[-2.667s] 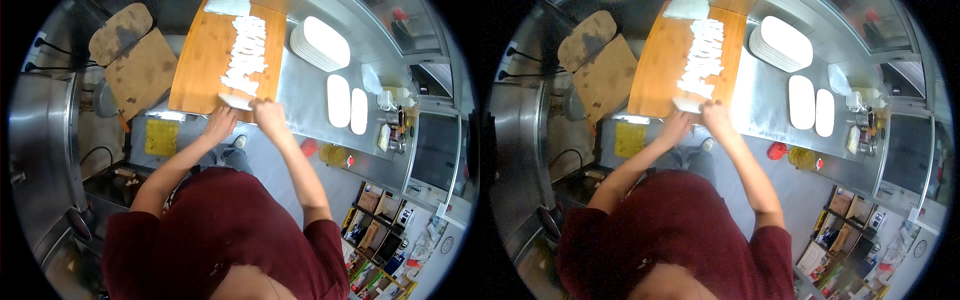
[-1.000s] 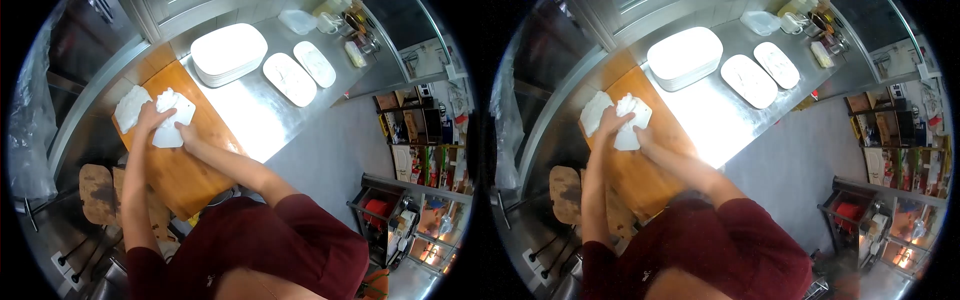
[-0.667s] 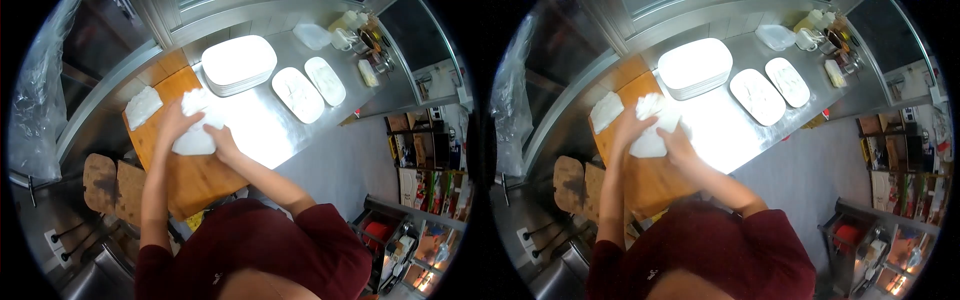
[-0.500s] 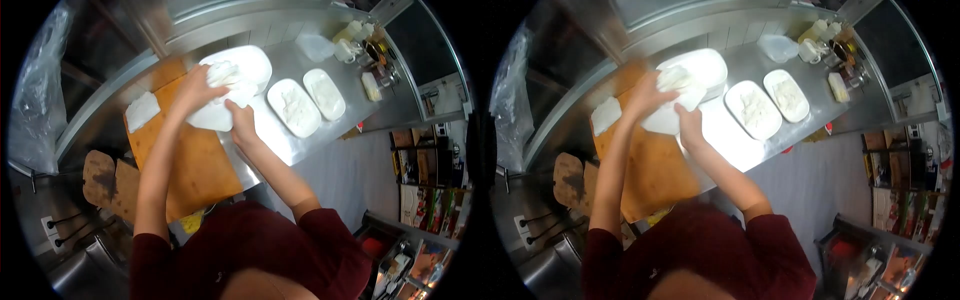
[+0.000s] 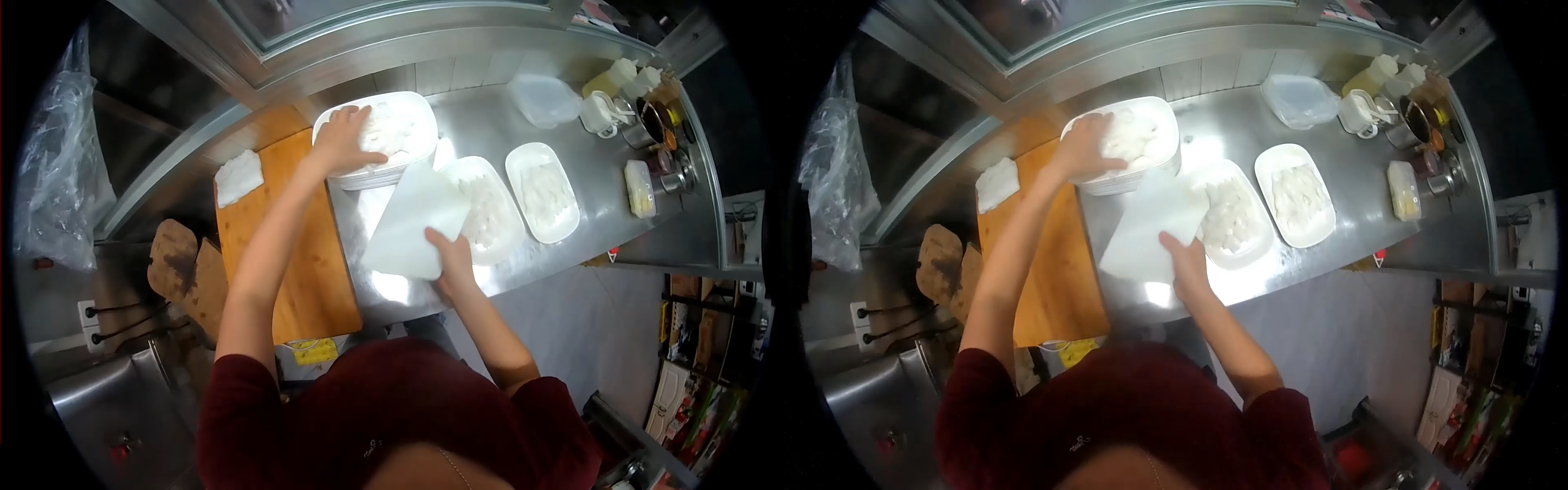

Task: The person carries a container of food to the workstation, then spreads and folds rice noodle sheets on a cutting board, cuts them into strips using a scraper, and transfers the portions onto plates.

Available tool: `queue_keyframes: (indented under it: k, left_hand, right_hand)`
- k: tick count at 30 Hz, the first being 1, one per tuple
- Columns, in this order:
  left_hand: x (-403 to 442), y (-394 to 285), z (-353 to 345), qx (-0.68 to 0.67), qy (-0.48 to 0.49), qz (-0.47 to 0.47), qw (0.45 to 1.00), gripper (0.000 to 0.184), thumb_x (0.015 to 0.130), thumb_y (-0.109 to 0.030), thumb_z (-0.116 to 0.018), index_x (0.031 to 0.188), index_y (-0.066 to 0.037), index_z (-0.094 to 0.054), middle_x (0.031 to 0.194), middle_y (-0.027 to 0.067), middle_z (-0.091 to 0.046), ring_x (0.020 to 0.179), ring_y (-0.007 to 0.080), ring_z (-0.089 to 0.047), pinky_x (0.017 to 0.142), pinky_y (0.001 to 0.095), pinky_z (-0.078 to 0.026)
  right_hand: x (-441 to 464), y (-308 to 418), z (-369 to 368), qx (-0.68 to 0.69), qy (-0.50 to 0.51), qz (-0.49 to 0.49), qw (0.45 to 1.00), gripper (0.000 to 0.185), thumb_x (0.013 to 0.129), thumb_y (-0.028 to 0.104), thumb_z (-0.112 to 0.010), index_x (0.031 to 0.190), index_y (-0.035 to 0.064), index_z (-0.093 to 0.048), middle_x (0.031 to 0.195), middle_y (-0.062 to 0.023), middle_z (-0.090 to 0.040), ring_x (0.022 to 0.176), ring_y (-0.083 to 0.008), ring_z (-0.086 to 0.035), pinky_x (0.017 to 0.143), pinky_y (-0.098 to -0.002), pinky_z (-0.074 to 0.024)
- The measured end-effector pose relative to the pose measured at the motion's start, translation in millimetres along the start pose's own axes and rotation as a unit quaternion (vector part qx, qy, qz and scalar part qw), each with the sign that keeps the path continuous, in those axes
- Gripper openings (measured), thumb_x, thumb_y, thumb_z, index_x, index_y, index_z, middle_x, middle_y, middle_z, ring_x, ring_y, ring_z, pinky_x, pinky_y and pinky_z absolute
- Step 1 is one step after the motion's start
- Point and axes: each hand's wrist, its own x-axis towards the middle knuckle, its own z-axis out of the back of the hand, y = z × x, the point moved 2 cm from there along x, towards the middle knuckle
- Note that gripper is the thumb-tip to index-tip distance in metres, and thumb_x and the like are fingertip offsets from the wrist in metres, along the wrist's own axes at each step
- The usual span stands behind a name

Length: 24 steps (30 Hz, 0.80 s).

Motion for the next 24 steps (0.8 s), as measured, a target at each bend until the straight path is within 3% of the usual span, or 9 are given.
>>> queue_keyframes:
  k: [4, 8, 11, 14, 16, 17, 18, 20, 24]
  left_hand:
    - [14, 24, 3, -0.098, 0.04, 0.015, 0.994, 0.086, 0.059, -0.041, -0.072, 0.131, -0.009, -0.036, 0.132, 0.0177, -0.034, 0.121, 0.0341, -0.034, 0.1, 0.0429, -0.031]
    - [20, 31, 11, -0.104, 0.07, -0.01, 0.992, 0.09, 0.059, -0.039, -0.073, 0.133, -0.01, -0.032, 0.134, 0.019, -0.031, 0.123, 0.0345, -0.032, 0.102, 0.0424, -0.029]
    - [13, 21, 3, -0.036, 0.07, -0.02, 0.997, 0.094, 0.058, -0.038, -0.074, 0.135, -0.011, -0.028, 0.136, 0.0195, -0.028, 0.124, 0.0352, -0.03, 0.103, 0.0409, -0.028]
    - [10, 45, -1, -0.038, 0.049, -0.018, 0.998, 0.09, 0.061, -0.036, -0.072, 0.135, -0.01, -0.028, 0.136, 0.0199, -0.028, 0.123, 0.0356, -0.031, 0.102, 0.04, -0.029]
    - [-2, 59, 9, -0.098, 0.043, -0.015, 0.994, 0.079, 0.065, -0.033, -0.071, 0.132, -0.008, -0.035, 0.133, 0.0203, -0.033, 0.12, 0.0354, -0.035, 0.1, 0.0396, -0.032]
    - [-9, 66, 11, -0.122, -0.001, 0.032, 0.992, 0.071, 0.067, -0.03, -0.069, 0.127, -0.006, -0.04, 0.127, 0.0205, -0.039, 0.115, 0.0342, -0.04, 0.096, 0.039, -0.035]
    - [-18, 73, 8, -0.146, -0.044, 0.078, 0.985, 0.063, 0.069, -0.028, -0.067, 0.123, -0.004, -0.045, 0.12, 0.0207, -0.045, 0.11, 0.033, -0.045, 0.092, 0.0385, -0.038]
    - [-35, 82, -9, -0.206, -0.091, 0.155, 0.962, 0.049, 0.072, -0.024, -0.065, 0.113, -0.001, -0.053, 0.105, 0.0198, -0.054, 0.098, 0.0309, -0.052, 0.085, 0.0376, -0.042]
    - [-44, 69, -28, -0.24, -0.152, 0.209, 0.936, 0.034, 0.073, -0.018, -0.06, 0.099, 0.003, -0.06, 0.083, 0.0175, -0.061, 0.081, 0.0296, -0.059, 0.074, 0.0375, -0.046]
  right_hand:
    - [12, -60, 10, -0.271, 0.126, -0.035, 0.954, 0.031, 0.08, 0.018, -0.057, 0.099, -0.0055, -0.058, 0.085, -0.0124, -0.061, 0.082, -0.0199, -0.058, 0.073, -0.0318, -0.0459]
    - [32, -123, -44, -0.261, 0.269, -0.113, 0.92, 0.035, 0.077, 0.022, -0.056, 0.101, -0.0036, -0.058, 0.086, -0.0134, -0.062, 0.081, -0.0216, -0.059, 0.073, -0.0351, -0.0452]
    - [48, -161, -66, -0.355, 0.293, -0.028, 0.887, 0.028, 0.079, 0.016, -0.056, 0.099, -0.003, -0.058, 0.089, -0.0132, -0.063, 0.08, -0.0214, -0.06, 0.072, -0.0333, -0.0461]
    - [44, -112, -60, -0.538, 0.216, 0.104, 0.808, 0.026, 0.075, 0.02, -0.055, 0.089, -0.0007, -0.06, 0.086, -0.0211, -0.061, 0.078, -0.0325, -0.059, 0.07, -0.0393, -0.0452]
    - [54, -58, -40, -0.514, 0.109, 0.183, 0.831, 0.023, 0.077, 0.02, -0.054, 0.081, -0.0013, -0.059, 0.08, -0.0201, -0.061, 0.073, -0.0349, -0.059, 0.066, -0.0404, -0.0451]
    - [72, -37, -22, -0.481, -0.004, 0.303, 0.822, 0.023, 0.081, 0.02, -0.052, 0.079, -0.001, -0.059, 0.073, -0.0173, -0.061, 0.069, -0.0318, -0.059, 0.062, -0.0403, -0.0446]
    - [87, -12, -7, -0.356, -0.053, 0.336, 0.87, 0.025, 0.084, 0.021, -0.051, 0.076, -0.0008, -0.058, 0.068, -0.0163, -0.06, 0.064, -0.031, -0.059, 0.058, -0.0405, -0.0431]
    - [98, 64, -3, -0.445, -0.134, 0.318, 0.827, 0.03, 0.083, 0.028, -0.054, 0.074, -0.0005, -0.055, 0.063, -0.016, -0.059, 0.062, -0.0325, -0.06, 0.059, -0.0393, -0.045]
    - [153, 92, -15, -0.599, -0.098, 0.321, 0.727, 0.032, 0.08, 0.033, -0.055, 0.079, 0.001, -0.056, 0.071, -0.0189, -0.061, 0.072, -0.0342, -0.06, 0.064, -0.0417, -0.047]
